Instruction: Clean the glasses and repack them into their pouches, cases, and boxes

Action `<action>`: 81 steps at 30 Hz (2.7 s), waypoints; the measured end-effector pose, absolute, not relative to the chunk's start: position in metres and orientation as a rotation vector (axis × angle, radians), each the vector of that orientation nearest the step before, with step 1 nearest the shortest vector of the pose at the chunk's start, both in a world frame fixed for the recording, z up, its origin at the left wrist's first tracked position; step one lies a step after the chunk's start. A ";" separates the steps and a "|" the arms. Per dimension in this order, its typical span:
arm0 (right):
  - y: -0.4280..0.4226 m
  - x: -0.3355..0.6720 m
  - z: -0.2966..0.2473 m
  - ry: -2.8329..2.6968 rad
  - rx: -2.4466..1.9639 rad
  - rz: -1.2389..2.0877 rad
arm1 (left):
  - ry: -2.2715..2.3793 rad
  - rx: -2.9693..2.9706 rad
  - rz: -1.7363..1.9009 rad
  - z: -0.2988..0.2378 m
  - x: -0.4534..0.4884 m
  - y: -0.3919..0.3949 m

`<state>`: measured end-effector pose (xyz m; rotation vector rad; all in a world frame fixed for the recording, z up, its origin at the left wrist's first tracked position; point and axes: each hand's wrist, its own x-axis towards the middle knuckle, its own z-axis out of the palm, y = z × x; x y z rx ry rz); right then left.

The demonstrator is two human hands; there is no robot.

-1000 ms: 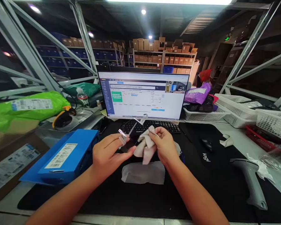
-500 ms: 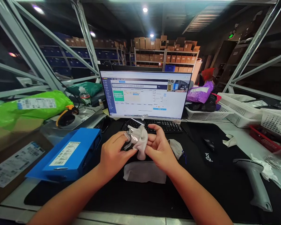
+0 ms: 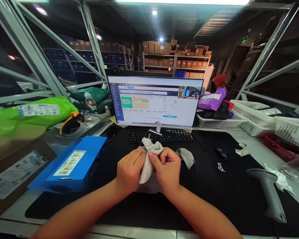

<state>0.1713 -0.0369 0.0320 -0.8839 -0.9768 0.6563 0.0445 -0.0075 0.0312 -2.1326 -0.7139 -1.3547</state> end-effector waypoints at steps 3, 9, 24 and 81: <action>-0.034 0.188 0.051 -0.814 -0.813 0.868 | -0.550 -2.202 -1.408 0.031 0.047 -0.007; -0.027 0.193 0.058 -0.708 -0.740 0.943 | -0.425 -2.271 -1.348 0.030 0.045 0.002; -0.023 0.195 0.066 -0.597 -0.653 1.083 | -0.432 -2.313 -1.321 0.028 0.049 0.001; -0.030 0.199 0.064 -0.753 -0.674 1.050 | -0.440 -2.331 -1.401 0.032 0.044 0.001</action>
